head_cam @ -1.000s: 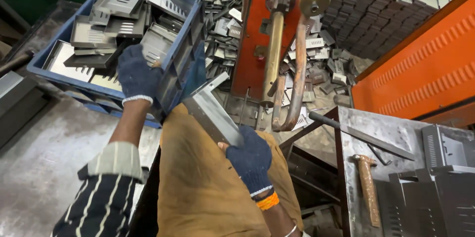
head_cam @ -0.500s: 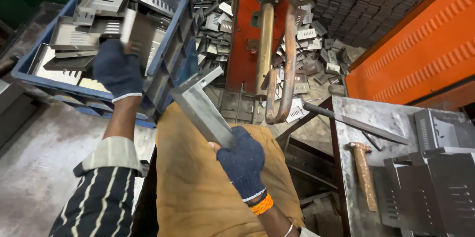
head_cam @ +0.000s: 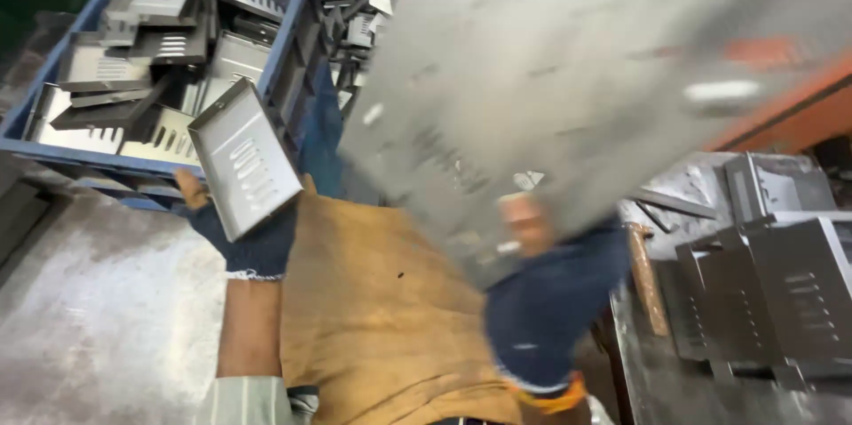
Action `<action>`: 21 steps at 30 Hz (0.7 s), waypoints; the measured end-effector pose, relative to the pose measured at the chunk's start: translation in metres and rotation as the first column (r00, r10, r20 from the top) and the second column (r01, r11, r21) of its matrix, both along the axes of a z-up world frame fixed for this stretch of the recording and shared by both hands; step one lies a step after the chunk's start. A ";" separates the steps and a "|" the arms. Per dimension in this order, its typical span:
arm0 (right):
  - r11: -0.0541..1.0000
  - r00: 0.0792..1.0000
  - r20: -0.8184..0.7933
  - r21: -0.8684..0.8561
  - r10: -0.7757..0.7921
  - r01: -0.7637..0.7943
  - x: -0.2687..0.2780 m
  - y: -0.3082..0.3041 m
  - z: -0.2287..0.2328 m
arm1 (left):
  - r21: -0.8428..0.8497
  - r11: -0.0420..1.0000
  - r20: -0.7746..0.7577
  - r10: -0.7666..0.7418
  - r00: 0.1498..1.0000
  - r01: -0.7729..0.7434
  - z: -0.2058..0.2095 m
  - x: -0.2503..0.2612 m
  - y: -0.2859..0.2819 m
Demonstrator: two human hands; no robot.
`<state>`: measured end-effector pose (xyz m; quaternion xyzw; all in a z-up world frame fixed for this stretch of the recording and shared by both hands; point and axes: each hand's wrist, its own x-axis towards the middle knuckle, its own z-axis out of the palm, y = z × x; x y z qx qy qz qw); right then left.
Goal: The person picks sheet metal panels from a crate, positions each panel under a manual lever press, and pulls the lever down to bend the panel edges. They set finished panels on the work table, hammer one panel flat, and file edges by hand.
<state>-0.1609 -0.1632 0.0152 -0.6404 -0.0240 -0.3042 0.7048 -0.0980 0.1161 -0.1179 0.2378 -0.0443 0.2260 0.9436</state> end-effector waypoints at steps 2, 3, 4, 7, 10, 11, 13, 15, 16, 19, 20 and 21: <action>0.992 0.995 0.085 0.124 -0.045 0.034 0.006 -0.024 0.003 | -0.311 0.912 0.227 -0.203 0.953 0.268 0.028 -0.008 -0.035; 0.992 0.995 0.085 0.122 -0.055 0.044 0.011 -0.033 0.007 | -0.313 0.908 0.228 -0.212 0.950 0.277 0.021 -0.006 -0.043; 0.970 0.995 0.098 0.242 -0.019 -0.006 0.017 -0.042 0.011 | -0.325 0.842 0.255 -0.360 0.898 0.430 0.015 -0.003 -0.053; 0.880 0.990 0.137 0.464 0.040 -0.099 0.032 -0.072 0.021 | -0.328 0.509 0.353 -0.716 0.602 0.796 -0.100 0.030 -0.064; 0.795 0.986 0.109 0.582 0.129 -0.169 0.058 -0.104 -0.014 | -0.485 0.331 0.315 -0.798 0.515 0.809 -0.122 0.014 -0.107; 0.775 0.980 0.063 0.603 0.191 -0.190 0.069 -0.115 -0.032 | -0.633 0.299 0.235 -0.804 0.545 0.714 -0.106 0.002 -0.123; 0.714 0.954 0.002 0.663 0.300 -0.225 0.073 -0.104 -0.053 | -0.674 0.410 0.043 -0.809 0.586 0.615 -0.087 -0.001 -0.139; 0.644 0.911 -0.053 0.724 0.410 -0.247 0.072 -0.086 -0.065 | -0.687 0.523 -0.157 -0.785 0.599 0.505 -0.079 -0.003 -0.148; 0.642 0.890 -0.074 0.719 0.450 -0.266 0.069 -0.072 -0.065 | -0.614 0.649 -0.319 -0.724 0.612 0.449 -0.081 -0.003 -0.148; 0.648 0.864 -0.087 0.700 0.495 -0.300 0.060 -0.045 -0.072 | -0.478 0.731 -0.298 -0.657 0.693 0.488 -0.140 0.001 -0.142; 0.656 0.863 -0.079 0.685 0.500 -0.317 0.056 -0.038 -0.076 | -0.417 0.706 -0.113 -0.666 0.738 0.573 -0.169 0.001 -0.137; 0.652 0.858 -0.084 0.688 0.507 -0.318 0.054 -0.035 -0.078 | -0.420 0.711 -0.119 -0.660 0.742 0.564 -0.172 -0.003 -0.137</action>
